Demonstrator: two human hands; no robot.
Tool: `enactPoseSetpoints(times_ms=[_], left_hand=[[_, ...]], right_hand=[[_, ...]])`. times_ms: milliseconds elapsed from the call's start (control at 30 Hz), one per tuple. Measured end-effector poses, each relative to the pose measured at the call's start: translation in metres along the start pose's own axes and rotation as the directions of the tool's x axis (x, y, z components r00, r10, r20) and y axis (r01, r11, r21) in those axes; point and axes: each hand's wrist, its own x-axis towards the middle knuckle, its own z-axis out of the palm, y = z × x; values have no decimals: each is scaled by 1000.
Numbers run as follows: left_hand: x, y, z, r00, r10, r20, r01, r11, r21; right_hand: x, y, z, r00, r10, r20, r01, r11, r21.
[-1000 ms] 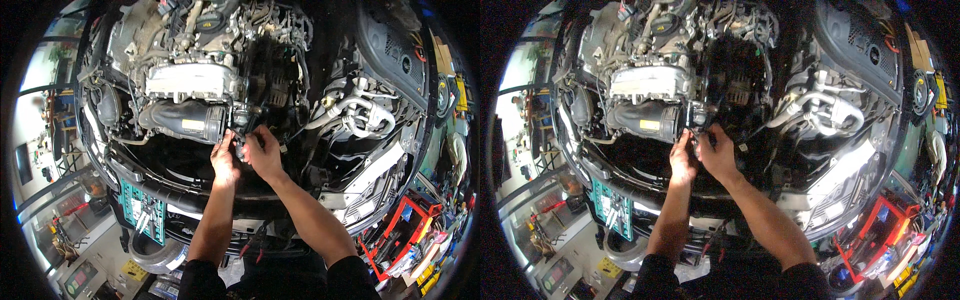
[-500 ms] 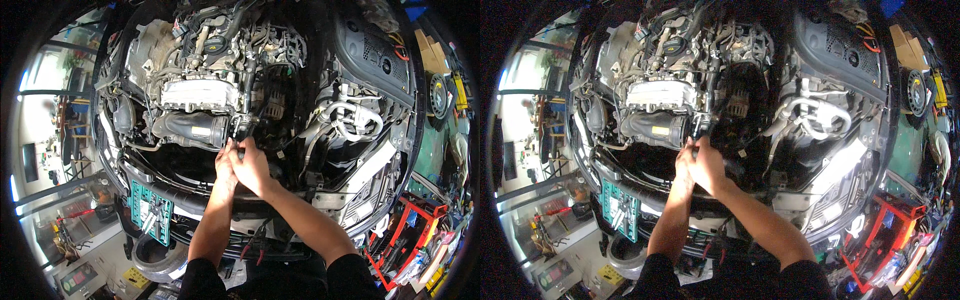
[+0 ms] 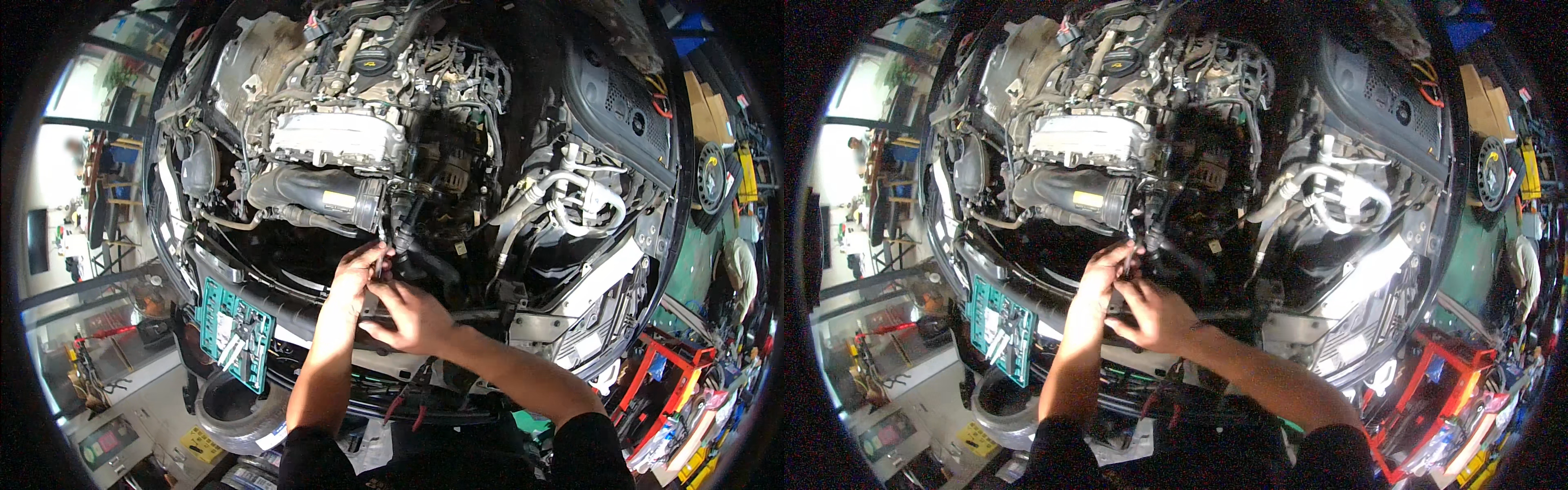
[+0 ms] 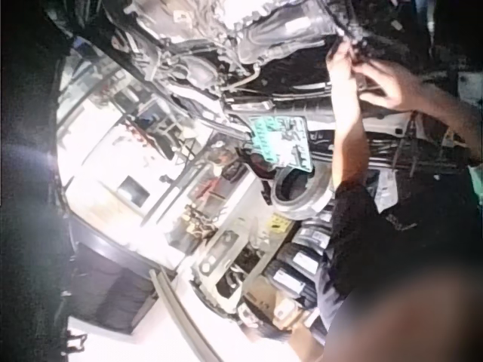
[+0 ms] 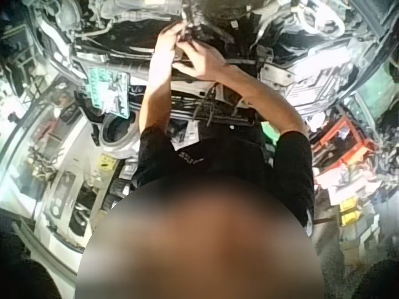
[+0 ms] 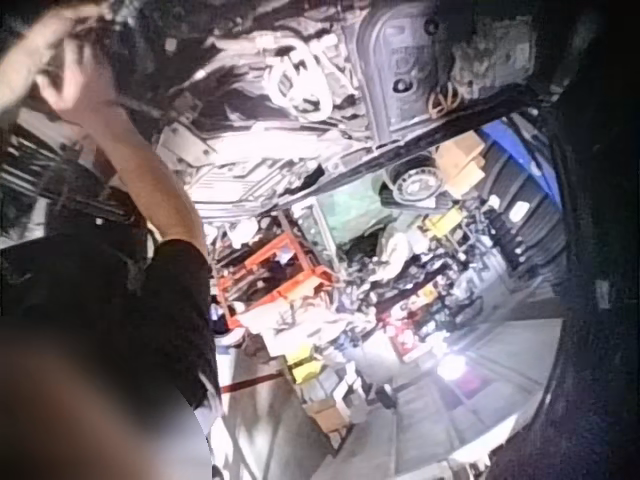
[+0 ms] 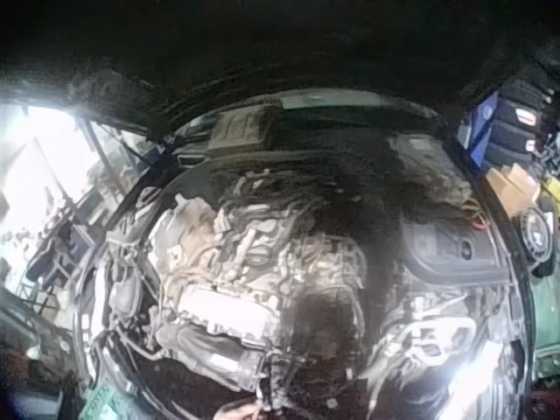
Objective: The person walks to a car with its hood open and uses a wrench to tighten bolts on the engine. They then use a socket wrench to continue working on the engine components.
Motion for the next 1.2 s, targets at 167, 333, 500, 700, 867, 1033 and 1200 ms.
enactPoseSetpoints(times_ms=[167, 333, 500, 700, 867, 1033, 1200], left_hand=[[2, -6, -3, 1000, 6, 18, -6, 1000, -4], [10, -18, 5, 992, 121, -40, -115, 985, 129], [22, -32, 6, 917, 396, -41, -325, 803, 500], [30, -42, 6, 849, 529, 2, -430, 687, 586], [24, -37, 12, 790, 611, 39, -525, 643, 558], [21, -37, 17, 781, 624, 11, -509, 627, 590], [23, -39, 18, 803, 596, 11, -455, 600, 658]], right_hand=[[38, 76, -34, 855, 397, -333, -435, 899, -46], [73, 131, -37, 923, 235, -306, -301, 935, -189], [78, 128, -29, 878, 363, -311, -399, 915, -60], [82, 124, -26, 857, 347, -380, -396, 917, -56], [86, 124, -27, 853, 326, -408, -399, 911, -105], [88, 125, -24, 839, 325, -437, -418, 899, -133], [86, 129, -20, 838, 287, -464, -388, 911, -137]])
